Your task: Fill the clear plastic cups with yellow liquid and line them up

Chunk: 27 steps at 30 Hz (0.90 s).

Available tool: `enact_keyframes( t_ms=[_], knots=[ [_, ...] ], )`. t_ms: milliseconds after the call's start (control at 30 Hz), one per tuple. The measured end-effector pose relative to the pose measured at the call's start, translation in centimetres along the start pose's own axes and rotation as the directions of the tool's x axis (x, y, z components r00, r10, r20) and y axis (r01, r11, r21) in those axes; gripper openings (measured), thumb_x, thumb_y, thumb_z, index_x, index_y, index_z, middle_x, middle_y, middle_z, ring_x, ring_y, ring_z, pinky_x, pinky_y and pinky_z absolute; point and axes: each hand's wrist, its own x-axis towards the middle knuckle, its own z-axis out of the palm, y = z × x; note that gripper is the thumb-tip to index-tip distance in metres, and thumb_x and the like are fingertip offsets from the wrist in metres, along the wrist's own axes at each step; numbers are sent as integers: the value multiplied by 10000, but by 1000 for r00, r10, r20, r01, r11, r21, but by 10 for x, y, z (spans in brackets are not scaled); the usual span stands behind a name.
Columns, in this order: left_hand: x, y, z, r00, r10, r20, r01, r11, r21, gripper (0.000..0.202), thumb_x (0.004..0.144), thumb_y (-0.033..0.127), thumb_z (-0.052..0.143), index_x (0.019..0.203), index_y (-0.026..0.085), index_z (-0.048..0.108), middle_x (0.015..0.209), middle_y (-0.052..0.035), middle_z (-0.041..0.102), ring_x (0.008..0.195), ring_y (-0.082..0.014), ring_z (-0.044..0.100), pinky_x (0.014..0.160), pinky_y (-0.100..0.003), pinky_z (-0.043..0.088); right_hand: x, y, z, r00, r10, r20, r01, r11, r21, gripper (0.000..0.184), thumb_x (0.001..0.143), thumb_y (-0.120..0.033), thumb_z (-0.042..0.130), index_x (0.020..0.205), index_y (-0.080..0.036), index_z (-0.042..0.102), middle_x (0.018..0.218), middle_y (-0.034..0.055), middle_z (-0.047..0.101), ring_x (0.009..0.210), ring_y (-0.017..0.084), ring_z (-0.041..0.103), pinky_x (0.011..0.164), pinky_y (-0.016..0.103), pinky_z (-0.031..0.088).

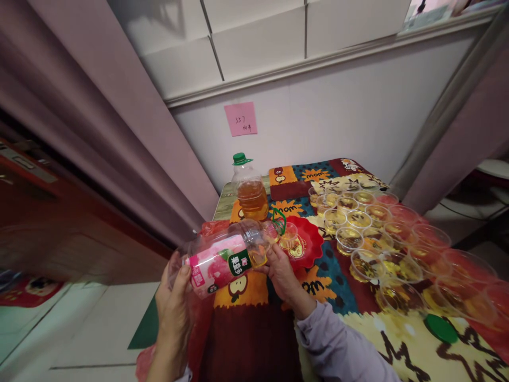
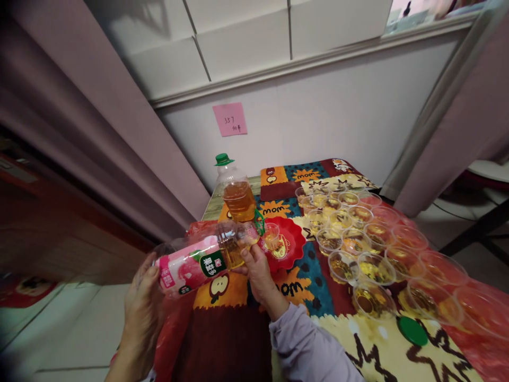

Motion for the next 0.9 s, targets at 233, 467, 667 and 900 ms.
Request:
enact_keyframes(
  t_ms=[233,467,667,900],
  knots=[
    [-4,4,4,1000,-5,4,5,1000,-20,705,655,484,1024,1278,257,785,1314,-60,763,1016,-197,722,787,-252,610,2,3,-1,1000,-5,-2,5,1000,-8,713,831,-674,878,1426,-320,708,1424,81,736,1232,304,742,812,371,706],
    [-2,3,4,1000,-7,-11,7,1000,-18,770,617,494,1040,1299,253,777,1356,-46,755,1030,-176,709,810,-235,607,0,1,0,1000,-19,13,18,999,26,645,835,-649,885,1350,-291,731,1366,65,754,1139,258,751,749,308,697],
    [-1,-2,-1,1000,16,8,-16,1000,-3,765,655,526,1024,1328,273,765,1362,-41,751,1060,-197,723,805,-259,615,2,1,-2,1000,-19,4,19,1000,9,665,834,-636,886,1389,-311,716,1429,63,724,1167,264,747,753,324,711],
    [1,-7,-6,1000,6,-21,-6,1000,-4,774,624,527,1037,1301,253,780,1287,-39,757,967,-164,699,736,-218,595,2,3,-2,1000,-7,18,7,1000,-2,672,838,-637,882,1390,-292,714,1476,78,711,1184,266,764,792,332,713]
  ],
)
